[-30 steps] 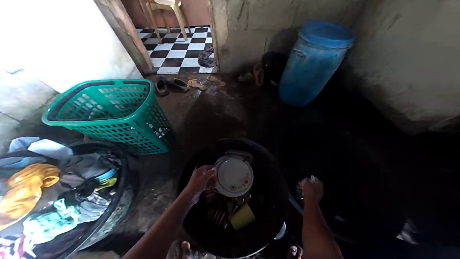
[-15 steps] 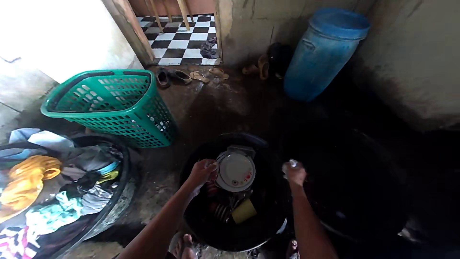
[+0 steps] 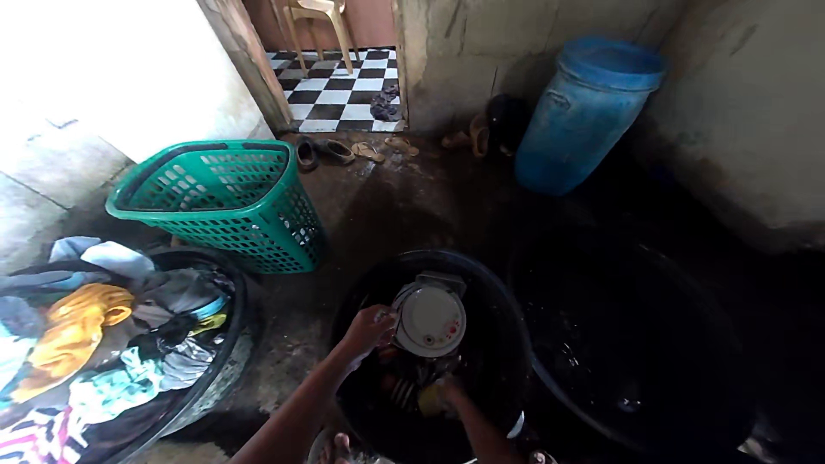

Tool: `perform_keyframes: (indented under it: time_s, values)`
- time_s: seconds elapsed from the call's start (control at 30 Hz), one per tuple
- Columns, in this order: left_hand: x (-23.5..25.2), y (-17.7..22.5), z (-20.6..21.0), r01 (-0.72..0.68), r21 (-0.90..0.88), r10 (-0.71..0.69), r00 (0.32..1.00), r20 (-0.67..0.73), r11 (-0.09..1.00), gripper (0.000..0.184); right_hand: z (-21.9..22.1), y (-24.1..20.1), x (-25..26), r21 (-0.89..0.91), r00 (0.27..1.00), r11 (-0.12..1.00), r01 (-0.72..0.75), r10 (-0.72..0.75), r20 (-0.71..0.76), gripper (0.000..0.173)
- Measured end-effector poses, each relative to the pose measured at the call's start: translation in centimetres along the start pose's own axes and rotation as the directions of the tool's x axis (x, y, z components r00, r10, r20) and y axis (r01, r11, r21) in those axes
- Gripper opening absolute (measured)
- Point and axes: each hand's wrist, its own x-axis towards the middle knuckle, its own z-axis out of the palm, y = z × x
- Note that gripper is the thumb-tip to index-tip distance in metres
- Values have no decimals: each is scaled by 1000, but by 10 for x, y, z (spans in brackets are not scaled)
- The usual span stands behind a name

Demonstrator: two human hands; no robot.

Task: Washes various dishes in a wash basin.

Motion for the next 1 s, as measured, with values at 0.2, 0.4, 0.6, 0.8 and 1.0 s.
perform_keyframes:
  time_s: [0.2, 0.4, 0.6, 0.8, 1.0]
  values:
    - [4, 4, 0, 23, -26, -23, 1000, 7, 999, 32, -25, -37, -40, -450, 986, 879, 158, -165, 26, 50]
    - [7, 3, 9, 85, -126, -88, 996, -19, 988, 39, -64, -100, -122, -662, 894, 639, 391, -435, 107, 40]
    - [13, -22, 32, 144, -498, -161, 987, 8, 855, 62, -78, -103, -193, -606, 209, 371, 704, -923, -322, 29]
    - [-7, -8, 41, -70, -894, 409, 903, 131, 443, 63, -76, -109, -209, -618, -83, 194, 762, -917, -390, 27]
    - [-8, 2, 25, -103, -741, 151, 989, -2, 664, 47, -112, -118, -249, 160, 435, 429, 889, -679, -592, 39]
